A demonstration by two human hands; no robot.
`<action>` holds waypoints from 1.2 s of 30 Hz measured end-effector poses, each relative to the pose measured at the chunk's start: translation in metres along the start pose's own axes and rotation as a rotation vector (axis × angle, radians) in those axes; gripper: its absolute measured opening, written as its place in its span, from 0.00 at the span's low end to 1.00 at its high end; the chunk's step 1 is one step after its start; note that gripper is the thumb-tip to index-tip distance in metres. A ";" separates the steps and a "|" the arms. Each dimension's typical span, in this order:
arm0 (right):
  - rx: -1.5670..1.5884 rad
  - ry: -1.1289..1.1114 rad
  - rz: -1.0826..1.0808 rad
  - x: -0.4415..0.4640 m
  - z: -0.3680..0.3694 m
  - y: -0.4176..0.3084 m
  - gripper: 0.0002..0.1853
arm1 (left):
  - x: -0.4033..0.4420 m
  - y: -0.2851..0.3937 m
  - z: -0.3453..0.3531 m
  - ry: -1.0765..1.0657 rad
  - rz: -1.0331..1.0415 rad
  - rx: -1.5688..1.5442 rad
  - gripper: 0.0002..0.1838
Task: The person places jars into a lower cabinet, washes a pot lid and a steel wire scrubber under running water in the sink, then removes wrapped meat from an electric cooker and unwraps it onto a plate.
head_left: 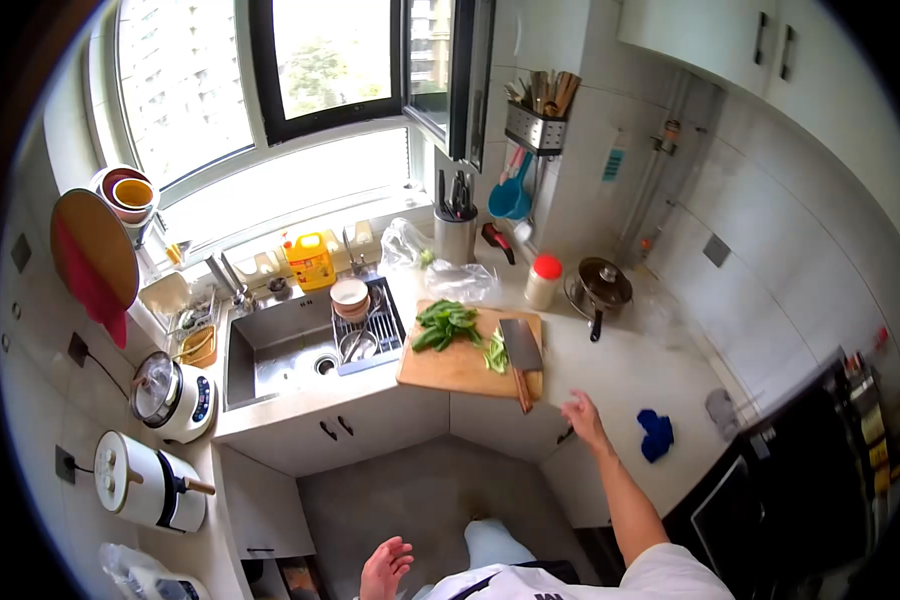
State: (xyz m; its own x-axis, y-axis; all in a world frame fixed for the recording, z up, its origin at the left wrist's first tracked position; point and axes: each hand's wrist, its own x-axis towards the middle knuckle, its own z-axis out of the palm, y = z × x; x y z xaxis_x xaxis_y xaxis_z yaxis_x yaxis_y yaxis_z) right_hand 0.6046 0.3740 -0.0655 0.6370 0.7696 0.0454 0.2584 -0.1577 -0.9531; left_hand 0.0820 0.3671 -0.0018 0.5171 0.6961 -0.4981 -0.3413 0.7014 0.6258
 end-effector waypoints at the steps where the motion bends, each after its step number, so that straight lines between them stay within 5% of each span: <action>1: 0.020 0.024 0.024 0.038 0.001 -0.009 0.25 | 0.011 0.001 0.007 0.023 0.011 -0.036 0.20; 5: -0.121 0.239 -0.218 0.193 0.010 -0.021 0.30 | 0.039 0.017 0.050 0.184 0.038 -0.144 0.20; 7: -0.133 0.290 -0.221 0.278 0.018 0.002 0.43 | 0.047 0.029 0.075 0.300 0.131 -0.167 0.19; 10: -0.318 0.274 -0.160 0.346 0.028 -0.021 0.59 | 0.051 0.025 0.078 0.447 0.171 -0.206 0.18; 16: -0.657 0.180 0.117 0.429 0.037 -0.006 0.64 | 0.039 0.003 0.077 0.613 0.314 -0.389 0.14; 20: -0.615 0.194 0.003 0.419 0.042 -0.013 0.57 | 0.043 -0.005 0.071 0.550 0.364 -0.534 0.14; 29: -0.425 0.280 -0.306 0.342 0.033 -0.026 0.48 | 0.070 0.016 0.066 0.513 0.275 -0.297 0.18; 31: -0.418 0.267 -0.350 0.304 0.032 -0.063 0.48 | 0.072 0.035 0.076 0.559 0.196 -0.171 0.25; 36: -0.290 0.056 -0.447 0.208 0.036 -0.158 0.48 | 0.099 0.062 0.087 0.287 0.251 -0.004 0.19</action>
State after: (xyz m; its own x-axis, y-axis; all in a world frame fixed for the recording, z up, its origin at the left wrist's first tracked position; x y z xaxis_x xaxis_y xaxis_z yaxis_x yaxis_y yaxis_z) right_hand 0.6705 0.5812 0.0834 0.4548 0.7676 0.4516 0.6982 0.0075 -0.7159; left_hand 0.1804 0.4665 0.0400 0.1763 0.8608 -0.4775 -0.4331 0.5035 0.7476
